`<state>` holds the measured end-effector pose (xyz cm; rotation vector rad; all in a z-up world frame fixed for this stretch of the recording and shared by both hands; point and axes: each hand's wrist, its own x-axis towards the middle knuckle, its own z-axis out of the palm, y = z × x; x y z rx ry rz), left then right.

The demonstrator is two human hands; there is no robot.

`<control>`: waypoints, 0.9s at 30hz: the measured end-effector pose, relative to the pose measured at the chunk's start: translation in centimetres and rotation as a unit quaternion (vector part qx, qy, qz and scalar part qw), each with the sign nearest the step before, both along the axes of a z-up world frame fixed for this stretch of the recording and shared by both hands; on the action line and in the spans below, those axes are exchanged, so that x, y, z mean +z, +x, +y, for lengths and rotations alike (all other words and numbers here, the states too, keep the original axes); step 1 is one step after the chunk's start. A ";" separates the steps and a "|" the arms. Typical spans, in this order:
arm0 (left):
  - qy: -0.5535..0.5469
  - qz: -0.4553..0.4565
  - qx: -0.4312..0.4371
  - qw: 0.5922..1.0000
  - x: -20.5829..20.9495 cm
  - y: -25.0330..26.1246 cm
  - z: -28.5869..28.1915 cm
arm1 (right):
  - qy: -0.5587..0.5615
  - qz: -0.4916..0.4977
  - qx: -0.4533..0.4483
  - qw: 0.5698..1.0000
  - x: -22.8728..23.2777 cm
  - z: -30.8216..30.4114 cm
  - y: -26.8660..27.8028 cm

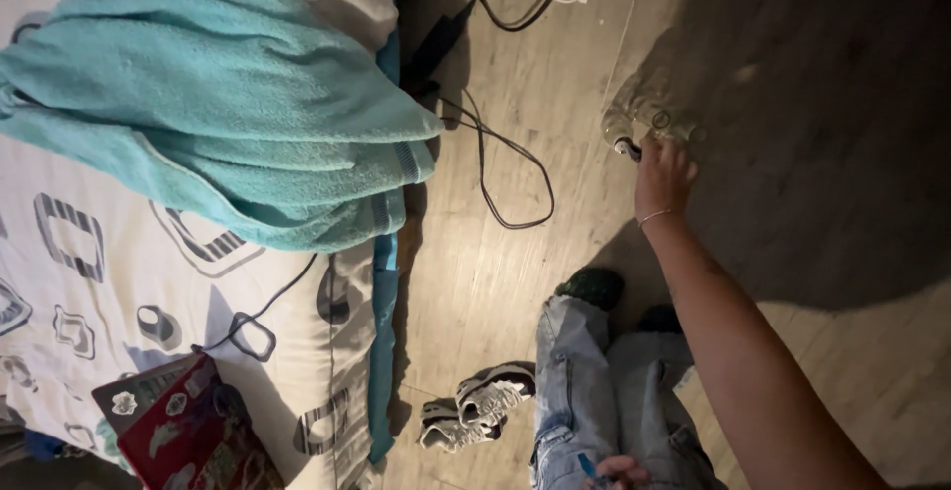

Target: The person tidies the bedroom. They place clothing into a wardrobe, arrange clothes and a blanket on a green sofa, fold a teal blanket, pick up items from the floor, gather bottles and small objects from a desk, and pack the items into a backpack.

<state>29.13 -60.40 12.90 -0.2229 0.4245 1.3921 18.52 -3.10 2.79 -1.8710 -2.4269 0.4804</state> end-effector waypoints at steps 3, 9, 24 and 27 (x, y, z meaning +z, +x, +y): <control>0.075 -0.073 0.061 0.993 -2.1 -0.2 -1.3 | -0.055 -0.001 -0.029 0.998 4.5 1.1 -1.2; 0.028 -0.125 0.015 0.992 4.5 -4.5 4.3 | -0.171 -0.008 -0.157 0.973 6.9 -3.9 3.9; -0.094 0.310 -0.186 0.927 27.5 -18.7 36.5 | -0.593 0.480 -0.290 0.578 32.3 -10.6 8.6; 0.172 0.499 -0.226 0.819 26.1 -18.8 43.7 | -0.489 0.547 -0.150 0.663 39.6 -9.7 9.8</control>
